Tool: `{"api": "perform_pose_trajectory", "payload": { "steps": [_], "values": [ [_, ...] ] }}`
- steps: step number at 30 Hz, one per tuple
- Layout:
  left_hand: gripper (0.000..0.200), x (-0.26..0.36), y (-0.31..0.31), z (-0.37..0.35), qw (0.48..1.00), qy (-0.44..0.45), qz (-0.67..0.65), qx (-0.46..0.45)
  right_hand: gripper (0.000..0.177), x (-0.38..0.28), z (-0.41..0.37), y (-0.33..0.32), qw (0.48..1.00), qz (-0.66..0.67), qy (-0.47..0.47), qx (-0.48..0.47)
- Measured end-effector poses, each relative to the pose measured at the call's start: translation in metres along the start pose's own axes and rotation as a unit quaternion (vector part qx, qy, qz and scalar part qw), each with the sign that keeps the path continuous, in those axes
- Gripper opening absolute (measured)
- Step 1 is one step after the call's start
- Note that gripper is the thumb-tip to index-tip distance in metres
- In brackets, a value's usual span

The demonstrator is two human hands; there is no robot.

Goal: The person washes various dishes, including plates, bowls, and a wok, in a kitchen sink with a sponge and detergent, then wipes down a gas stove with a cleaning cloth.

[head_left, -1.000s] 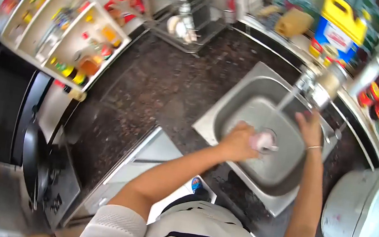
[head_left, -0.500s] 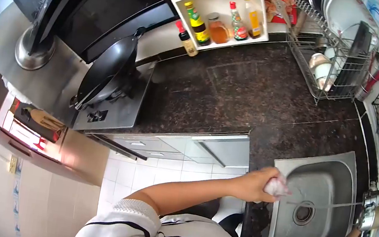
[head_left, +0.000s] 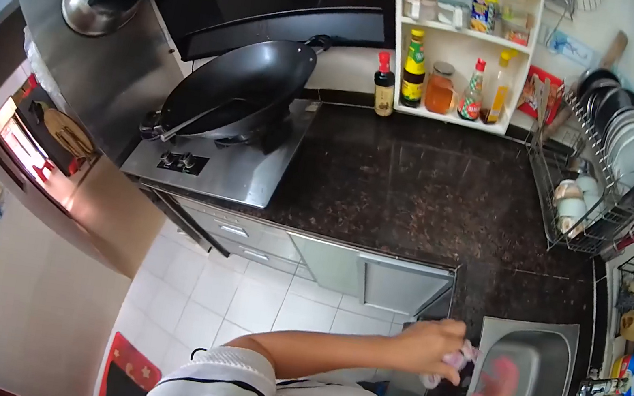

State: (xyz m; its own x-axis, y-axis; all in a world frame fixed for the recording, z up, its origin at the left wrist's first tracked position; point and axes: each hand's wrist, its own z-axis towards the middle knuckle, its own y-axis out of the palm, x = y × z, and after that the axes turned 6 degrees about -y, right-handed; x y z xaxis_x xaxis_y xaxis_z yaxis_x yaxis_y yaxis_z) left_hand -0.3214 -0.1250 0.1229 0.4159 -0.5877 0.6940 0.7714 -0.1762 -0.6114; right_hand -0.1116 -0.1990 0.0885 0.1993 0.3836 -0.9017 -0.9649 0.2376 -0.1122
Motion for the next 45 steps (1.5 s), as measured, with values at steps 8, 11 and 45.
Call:
{"api": "perform_pose_trajectory", "payload": {
  "steps": [8,11,45],
  "values": [
    [0.033,-0.032,-0.149,-0.078,0.980,-0.031,0.004,0.196,0.027,-0.041,0.028,0.147,0.998,0.040,0.043,-0.033],
    [0.033,-0.044,-0.197,-0.122,0.972,-0.116,-0.056,0.198,0.022,-0.040,0.035,0.185,0.988,0.156,-0.008,-0.001],
    [0.018,-0.146,-0.294,-0.148,0.813,-0.515,0.189,0.193,0.024,0.051,0.343,0.601,0.957,0.207,-0.099,-0.177]
  ]
}}
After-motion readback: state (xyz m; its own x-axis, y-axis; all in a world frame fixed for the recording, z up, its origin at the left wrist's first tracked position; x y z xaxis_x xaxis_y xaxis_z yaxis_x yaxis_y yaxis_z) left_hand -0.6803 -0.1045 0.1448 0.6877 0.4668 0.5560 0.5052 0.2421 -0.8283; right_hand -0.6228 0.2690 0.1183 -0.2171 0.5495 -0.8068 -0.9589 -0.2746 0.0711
